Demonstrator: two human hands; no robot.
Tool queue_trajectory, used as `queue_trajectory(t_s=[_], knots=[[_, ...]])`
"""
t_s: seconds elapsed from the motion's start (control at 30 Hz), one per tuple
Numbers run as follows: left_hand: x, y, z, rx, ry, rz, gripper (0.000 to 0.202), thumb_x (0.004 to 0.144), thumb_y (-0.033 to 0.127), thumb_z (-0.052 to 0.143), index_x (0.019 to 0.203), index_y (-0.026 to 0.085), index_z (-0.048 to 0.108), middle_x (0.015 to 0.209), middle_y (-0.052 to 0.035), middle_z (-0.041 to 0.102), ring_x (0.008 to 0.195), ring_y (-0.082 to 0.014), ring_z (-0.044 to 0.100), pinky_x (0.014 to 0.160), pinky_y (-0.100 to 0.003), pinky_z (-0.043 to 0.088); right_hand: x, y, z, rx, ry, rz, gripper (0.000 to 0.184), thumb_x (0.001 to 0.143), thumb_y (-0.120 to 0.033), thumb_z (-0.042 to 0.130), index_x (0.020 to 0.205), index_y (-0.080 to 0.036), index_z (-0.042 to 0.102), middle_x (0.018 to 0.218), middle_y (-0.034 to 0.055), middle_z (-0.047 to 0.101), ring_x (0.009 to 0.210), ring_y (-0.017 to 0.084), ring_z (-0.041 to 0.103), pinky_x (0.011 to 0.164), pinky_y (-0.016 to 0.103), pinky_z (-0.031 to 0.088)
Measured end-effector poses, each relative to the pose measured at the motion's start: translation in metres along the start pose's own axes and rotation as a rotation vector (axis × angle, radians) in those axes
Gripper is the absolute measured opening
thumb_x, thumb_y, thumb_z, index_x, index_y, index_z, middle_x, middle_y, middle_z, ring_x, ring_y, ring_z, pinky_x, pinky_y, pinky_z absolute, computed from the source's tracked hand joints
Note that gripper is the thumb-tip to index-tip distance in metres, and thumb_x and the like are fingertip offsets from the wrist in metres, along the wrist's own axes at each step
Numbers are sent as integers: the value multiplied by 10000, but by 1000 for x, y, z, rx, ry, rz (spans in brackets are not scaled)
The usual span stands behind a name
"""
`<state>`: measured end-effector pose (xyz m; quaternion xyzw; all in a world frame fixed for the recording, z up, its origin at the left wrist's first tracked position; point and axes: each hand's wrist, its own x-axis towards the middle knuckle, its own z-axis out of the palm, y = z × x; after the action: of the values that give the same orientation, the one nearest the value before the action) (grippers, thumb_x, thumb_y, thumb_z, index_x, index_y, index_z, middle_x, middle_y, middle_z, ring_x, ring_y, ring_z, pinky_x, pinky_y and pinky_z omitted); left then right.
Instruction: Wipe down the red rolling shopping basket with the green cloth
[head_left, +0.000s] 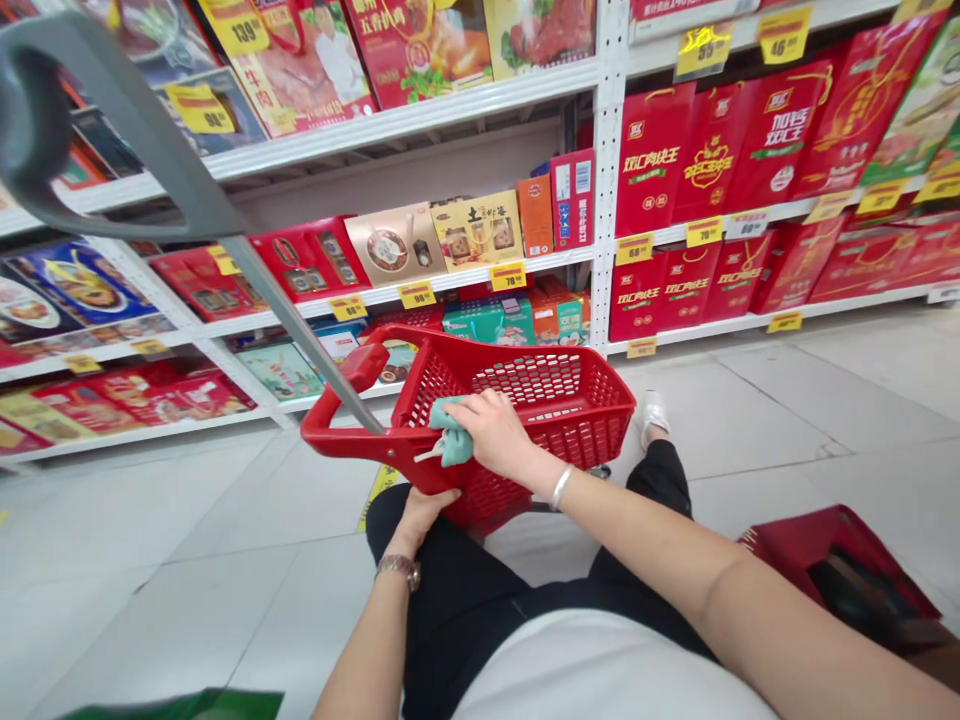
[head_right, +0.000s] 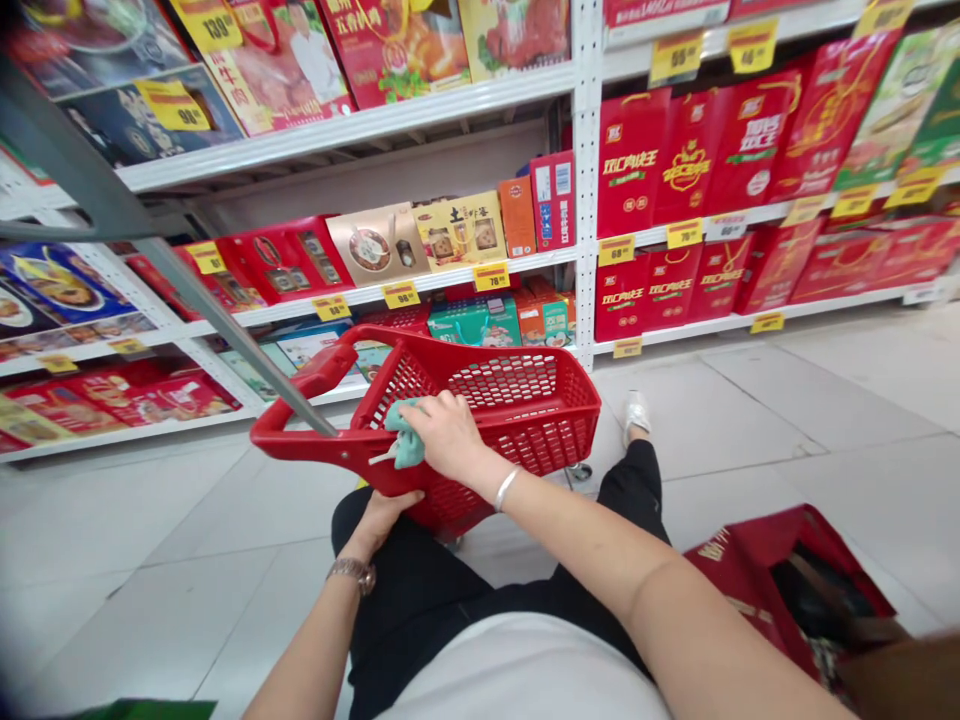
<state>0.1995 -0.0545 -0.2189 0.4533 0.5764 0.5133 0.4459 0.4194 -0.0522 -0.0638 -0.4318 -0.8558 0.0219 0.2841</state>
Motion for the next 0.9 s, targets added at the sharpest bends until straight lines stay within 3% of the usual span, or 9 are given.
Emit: queue_trajectory(t_s=[0.1,0.2,0.33,0.4,0.53,0.7,0.9], knots=[[0,2,-4,-19,-33,1,641,491,223,900,1101,151,715,1112,-129,795,1161,-362,701,1089,-518,516,-4,2,-8,-11,-114,-14,556,951,-153,541,1490,-290,540,1424,64,650,1135,279,539,923,429,387],[0,4,-7,-39,-54,7,628,483,222,902,1081,166,719,1111,-123,793,1176,-374,692,1092,-530,512,-9,10,-13,21,-159,-10,583,933,-298,667,1496,-300,516,1458,64,631,1179,286,537,941,429,377],[-1,5,-7,-42,-52,10,632,467,220,900,1072,164,726,1095,-122,796,1153,-383,699,1076,-531,524,-7,7,-6,34,-110,60,591,865,-522,770,1375,-272,605,1250,90,721,1119,287,564,914,403,364],[-3,6,-7,-30,-43,12,640,470,236,902,1078,149,724,1092,-128,797,1124,-375,711,1070,-529,527,-3,0,-1,8,-71,67,494,867,-513,761,1273,-253,654,1147,89,738,1072,282,572,896,395,355],[-7,9,-7,0,-35,23,665,489,259,905,1115,135,717,1143,-134,792,1135,-340,712,1077,-492,527,-1,-2,8,-41,3,29,291,869,-334,720,1144,-247,690,1059,68,743,1006,267,558,860,389,338],[-3,14,-12,25,-15,4,645,466,236,921,1075,146,728,1130,-132,799,1150,-335,712,1076,-469,534,-35,38,11,-147,113,-47,343,854,-239,706,1196,-243,699,1051,86,729,1025,280,520,890,425,310],[4,15,-20,14,0,-25,618,454,228,938,1033,169,732,1108,-117,808,1119,-321,727,1084,-479,536,-93,108,3,-306,246,40,392,854,-156,668,1234,-245,703,1082,77,743,1071,272,537,1053,494,246]])
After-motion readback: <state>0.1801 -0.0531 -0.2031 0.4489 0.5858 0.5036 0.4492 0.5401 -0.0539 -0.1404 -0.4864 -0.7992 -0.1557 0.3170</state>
